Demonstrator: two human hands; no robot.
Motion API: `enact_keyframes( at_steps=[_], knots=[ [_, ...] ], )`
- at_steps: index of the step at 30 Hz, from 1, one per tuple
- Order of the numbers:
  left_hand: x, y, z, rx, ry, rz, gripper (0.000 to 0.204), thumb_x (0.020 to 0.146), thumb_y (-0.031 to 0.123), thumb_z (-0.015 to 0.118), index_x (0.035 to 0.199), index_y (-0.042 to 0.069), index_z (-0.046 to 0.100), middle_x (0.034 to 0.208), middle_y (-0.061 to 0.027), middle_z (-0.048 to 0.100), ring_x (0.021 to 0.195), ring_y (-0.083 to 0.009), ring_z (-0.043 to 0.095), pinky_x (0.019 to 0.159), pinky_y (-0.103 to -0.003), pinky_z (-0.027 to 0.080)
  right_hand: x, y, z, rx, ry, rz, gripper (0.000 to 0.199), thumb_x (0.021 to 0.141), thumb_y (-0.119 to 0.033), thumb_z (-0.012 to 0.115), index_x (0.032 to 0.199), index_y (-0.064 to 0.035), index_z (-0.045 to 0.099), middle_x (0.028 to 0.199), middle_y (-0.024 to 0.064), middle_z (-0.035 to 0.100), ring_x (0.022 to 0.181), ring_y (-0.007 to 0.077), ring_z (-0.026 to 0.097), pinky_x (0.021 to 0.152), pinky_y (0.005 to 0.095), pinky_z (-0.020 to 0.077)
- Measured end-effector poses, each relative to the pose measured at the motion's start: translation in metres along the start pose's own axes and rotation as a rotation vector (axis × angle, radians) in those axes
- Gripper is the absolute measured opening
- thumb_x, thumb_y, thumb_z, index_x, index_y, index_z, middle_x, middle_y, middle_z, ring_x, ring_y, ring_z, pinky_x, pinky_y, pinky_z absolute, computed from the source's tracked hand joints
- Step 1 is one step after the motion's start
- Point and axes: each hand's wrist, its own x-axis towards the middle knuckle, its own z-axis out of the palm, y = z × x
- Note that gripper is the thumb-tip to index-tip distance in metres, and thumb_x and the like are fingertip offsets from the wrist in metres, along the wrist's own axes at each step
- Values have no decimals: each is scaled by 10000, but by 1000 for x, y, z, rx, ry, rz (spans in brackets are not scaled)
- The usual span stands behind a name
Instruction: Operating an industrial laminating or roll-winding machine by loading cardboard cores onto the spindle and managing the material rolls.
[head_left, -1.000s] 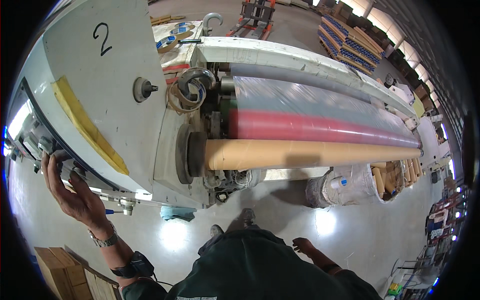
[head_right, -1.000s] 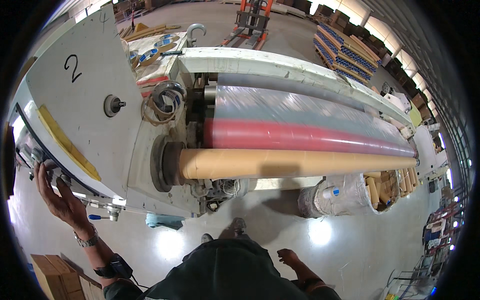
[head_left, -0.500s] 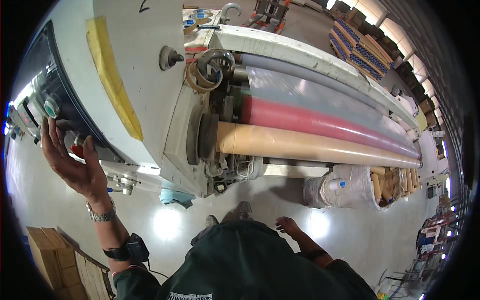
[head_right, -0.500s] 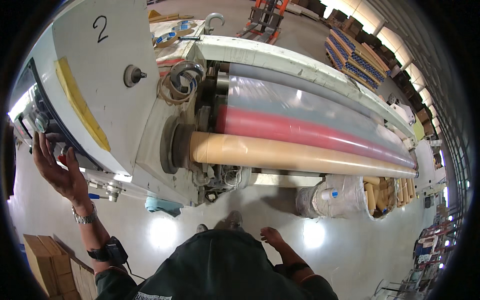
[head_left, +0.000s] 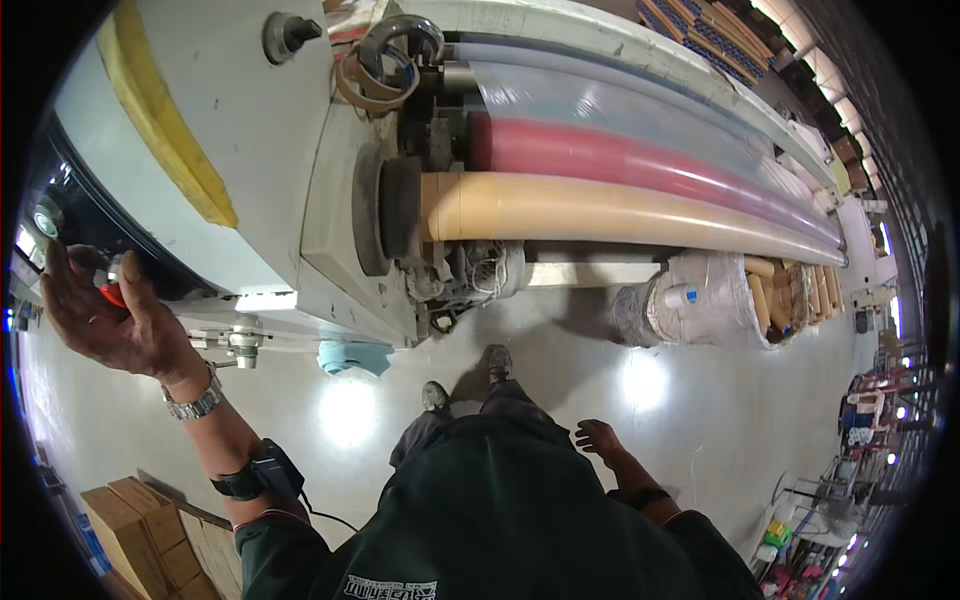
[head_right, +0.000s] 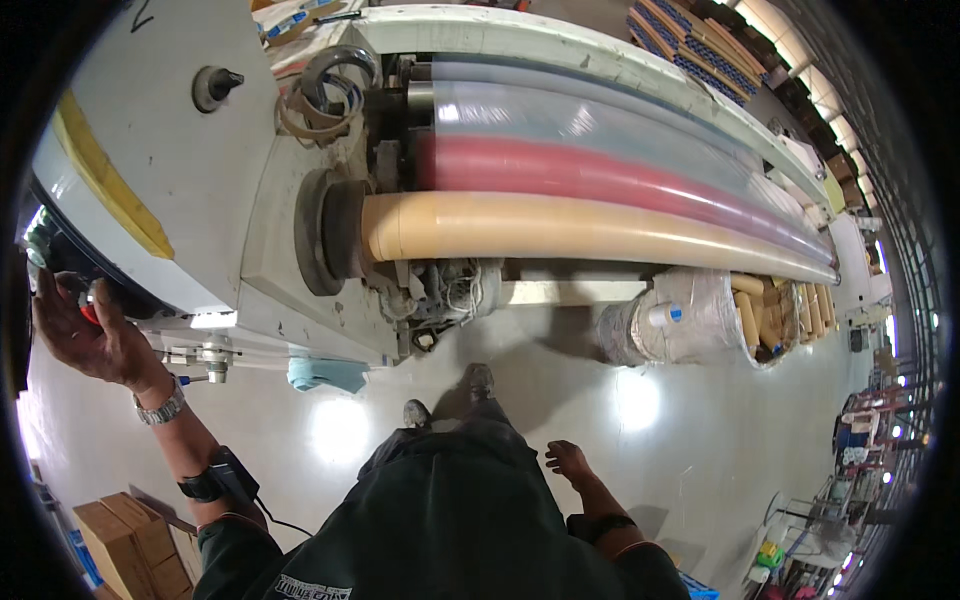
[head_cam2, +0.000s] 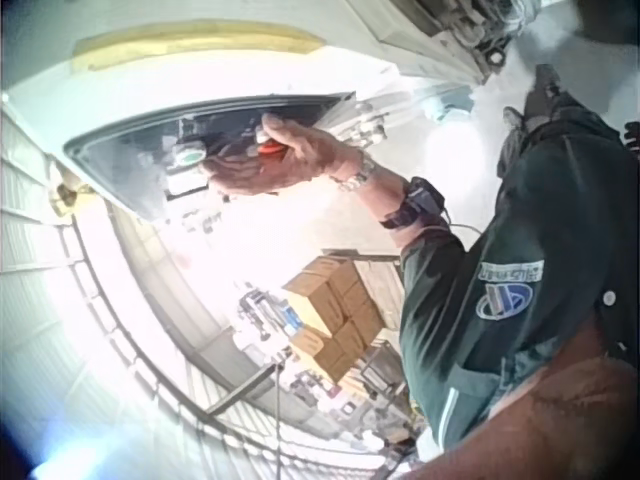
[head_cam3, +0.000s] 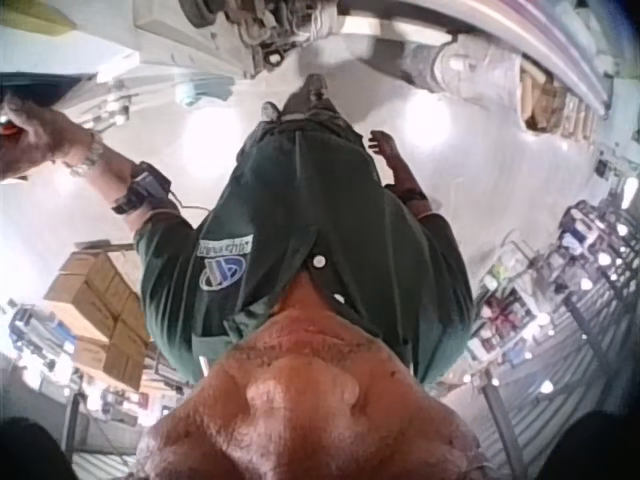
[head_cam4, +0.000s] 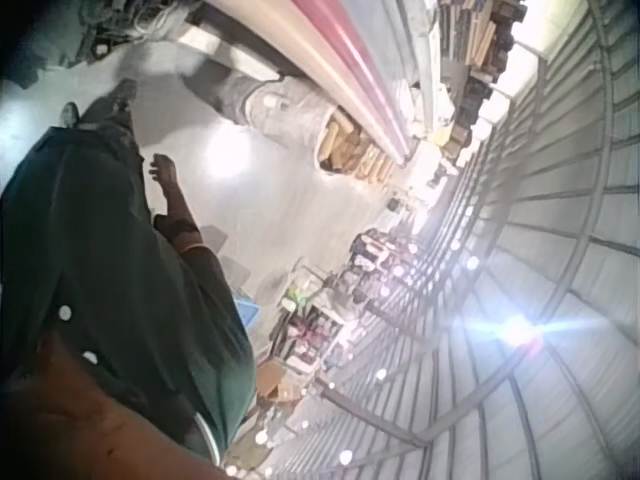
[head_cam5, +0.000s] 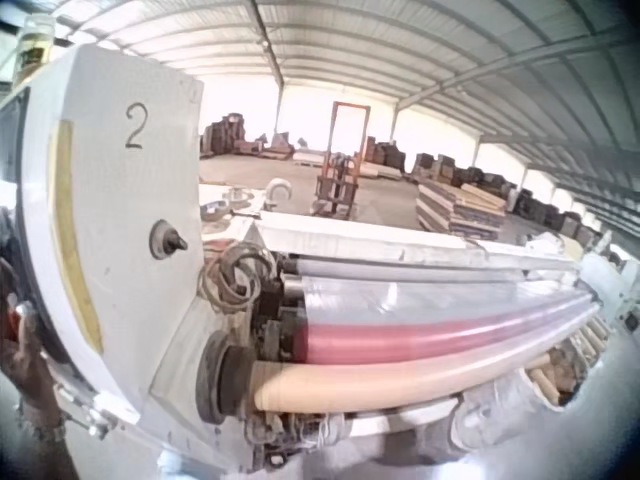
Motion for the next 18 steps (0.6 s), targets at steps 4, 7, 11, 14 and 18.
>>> enact_keyframes(
  at_steps=[4,7,11,14,18],
  knots=[
    [10,5,-8,27,-7,16,643,765,-62,666,1304,-19,318,1303,-195,467,1161,-271,491,1035,-395,344,-7,15,14,-3,-111,-41,417,880,-352,508,1143,-29,532,969,116,609,798,200,596,679,330,470],
    [-6,2,7,-107,44,-7,618,757,-38,690,1279,-37,359,1262,-193,503,1155,-248,499,1033,-376,334,1,35,5,-23,-119,-74,410,882,-346,510,1136,-25,528,957,117,610,804,203,593,685,330,472],
    [5,-5,-13,100,-36,-12,652,748,71,745,1272,-30,370,1275,-159,487,1170,-241,482,1027,-384,345,7,24,-3,-70,-98,30,426,883,-347,505,1160,-23,516,996,124,600,837,210,590,707,335,476],
    [3,-8,-14,112,-32,28,665,746,91,750,1282,-9,370,1283,-146,464,1201,-247,458,1037,-414,347,22,25,-24,-71,-111,-18,453,866,-384,533,1160,-40,521,1017,123,602,861,220,599,733,346,479],
    [5,-9,-18,86,-10,38,685,736,112,762,1286,-4,371,1280,-146,468,1203,-245,457,1031,-406,355,29,19,-35,-95,-71,-67,482,856,-420,543,1162,-49,523,1029,115,611,870,222,611,748,356,488]
  ],
)
